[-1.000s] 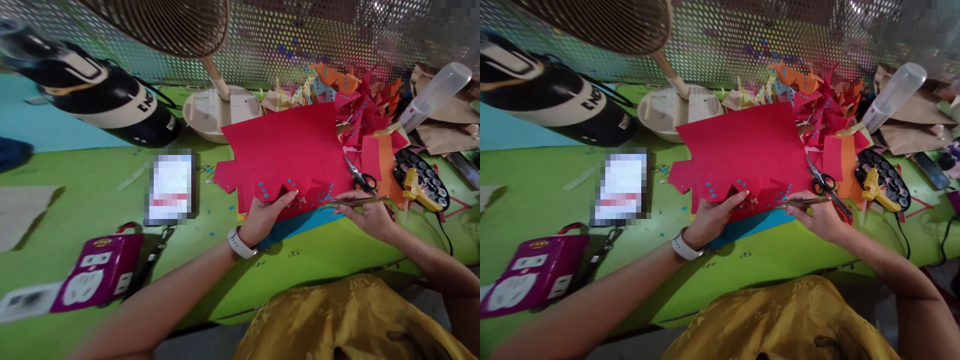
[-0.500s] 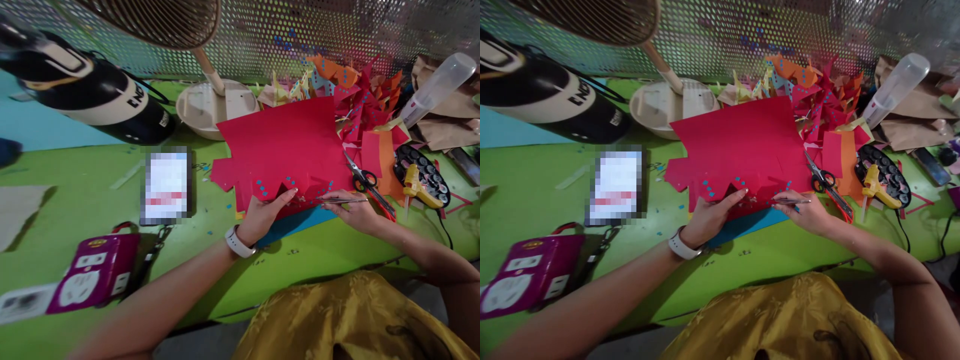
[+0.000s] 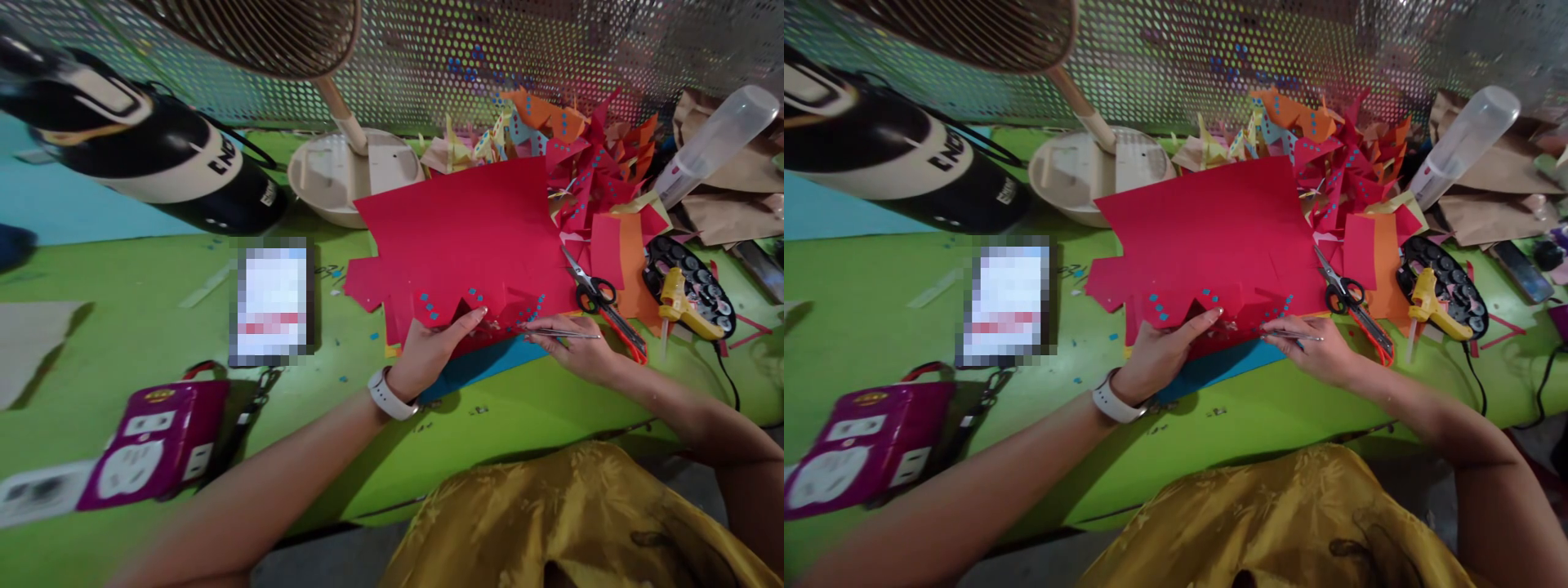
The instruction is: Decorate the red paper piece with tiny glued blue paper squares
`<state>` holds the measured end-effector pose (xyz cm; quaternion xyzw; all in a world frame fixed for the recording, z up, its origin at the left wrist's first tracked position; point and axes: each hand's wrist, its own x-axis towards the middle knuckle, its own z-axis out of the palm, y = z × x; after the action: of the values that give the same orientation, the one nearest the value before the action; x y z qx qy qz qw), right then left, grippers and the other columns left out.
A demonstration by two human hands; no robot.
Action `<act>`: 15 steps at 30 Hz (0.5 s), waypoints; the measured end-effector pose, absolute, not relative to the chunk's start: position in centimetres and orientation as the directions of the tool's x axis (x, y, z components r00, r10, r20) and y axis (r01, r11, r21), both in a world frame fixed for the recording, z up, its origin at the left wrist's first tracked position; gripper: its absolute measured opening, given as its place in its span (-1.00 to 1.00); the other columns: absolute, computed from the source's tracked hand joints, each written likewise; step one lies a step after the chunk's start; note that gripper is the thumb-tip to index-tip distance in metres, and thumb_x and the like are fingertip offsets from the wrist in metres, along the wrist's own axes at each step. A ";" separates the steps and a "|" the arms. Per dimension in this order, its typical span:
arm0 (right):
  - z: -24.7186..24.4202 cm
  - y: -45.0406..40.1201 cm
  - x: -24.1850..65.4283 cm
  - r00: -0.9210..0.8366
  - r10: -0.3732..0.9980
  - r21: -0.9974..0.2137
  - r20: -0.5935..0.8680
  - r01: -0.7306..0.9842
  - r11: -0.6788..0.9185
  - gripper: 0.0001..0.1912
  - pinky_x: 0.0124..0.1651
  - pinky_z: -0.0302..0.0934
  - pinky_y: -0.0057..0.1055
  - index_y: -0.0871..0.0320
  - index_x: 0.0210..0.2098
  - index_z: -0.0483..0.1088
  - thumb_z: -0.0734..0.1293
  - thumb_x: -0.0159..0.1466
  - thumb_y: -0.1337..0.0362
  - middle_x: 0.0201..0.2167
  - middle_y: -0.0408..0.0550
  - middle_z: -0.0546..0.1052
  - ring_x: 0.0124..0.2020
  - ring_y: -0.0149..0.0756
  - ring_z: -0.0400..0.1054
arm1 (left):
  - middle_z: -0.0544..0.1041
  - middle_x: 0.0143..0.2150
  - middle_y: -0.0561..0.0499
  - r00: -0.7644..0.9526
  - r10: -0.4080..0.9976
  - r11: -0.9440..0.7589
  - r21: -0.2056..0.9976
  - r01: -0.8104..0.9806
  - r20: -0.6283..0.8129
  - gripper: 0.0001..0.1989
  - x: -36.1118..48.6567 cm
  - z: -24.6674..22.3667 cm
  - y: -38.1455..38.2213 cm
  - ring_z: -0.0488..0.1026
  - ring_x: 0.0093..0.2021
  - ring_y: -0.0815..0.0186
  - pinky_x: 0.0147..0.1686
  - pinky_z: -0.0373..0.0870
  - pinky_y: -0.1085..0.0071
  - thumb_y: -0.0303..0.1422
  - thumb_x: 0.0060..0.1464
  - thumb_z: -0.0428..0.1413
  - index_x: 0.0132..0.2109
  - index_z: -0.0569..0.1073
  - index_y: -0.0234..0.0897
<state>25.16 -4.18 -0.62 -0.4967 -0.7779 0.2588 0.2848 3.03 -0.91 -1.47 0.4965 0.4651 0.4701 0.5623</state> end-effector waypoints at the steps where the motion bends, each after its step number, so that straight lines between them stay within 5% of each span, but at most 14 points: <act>1: -0.7 -4.2 25.2 -0.351 0.918 -0.681 0.184 0.628 0.377 -0.78 -0.28 0.35 -0.41 0.05 -0.18 0.51 0.26 0.31 0.13 -0.33 -0.10 0.63 -0.37 -0.33 0.51 | 0.63 -0.20 -0.01 0.126 0.991 0.062 0.996 -0.061 -0.054 -0.82 3.0 -1.6 -0.9 0.54 -0.09 0.15 0.05 0.43 0.16 -0.26 -0.07 0.28 -0.28 0.57 -0.19; 15: -0.8 -4.1 25.1 -0.298 0.931 -0.747 0.210 0.566 0.349 -0.78 -0.36 0.35 -0.44 0.06 -0.22 0.50 0.26 0.30 0.13 -0.36 -0.10 0.62 -0.45 -0.36 0.50 | 0.63 -0.21 -0.02 0.120 0.988 0.111 0.989 -0.098 -0.099 -0.83 3.1 -1.2 -0.8 0.54 -0.10 0.11 0.01 0.46 0.16 -0.26 -0.15 0.30 -0.34 0.57 -0.20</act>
<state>25.08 -4.13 -0.81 -0.4958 -0.7548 0.2818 0.3240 3.15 -0.80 -1.25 0.4740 0.4693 0.4689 0.5789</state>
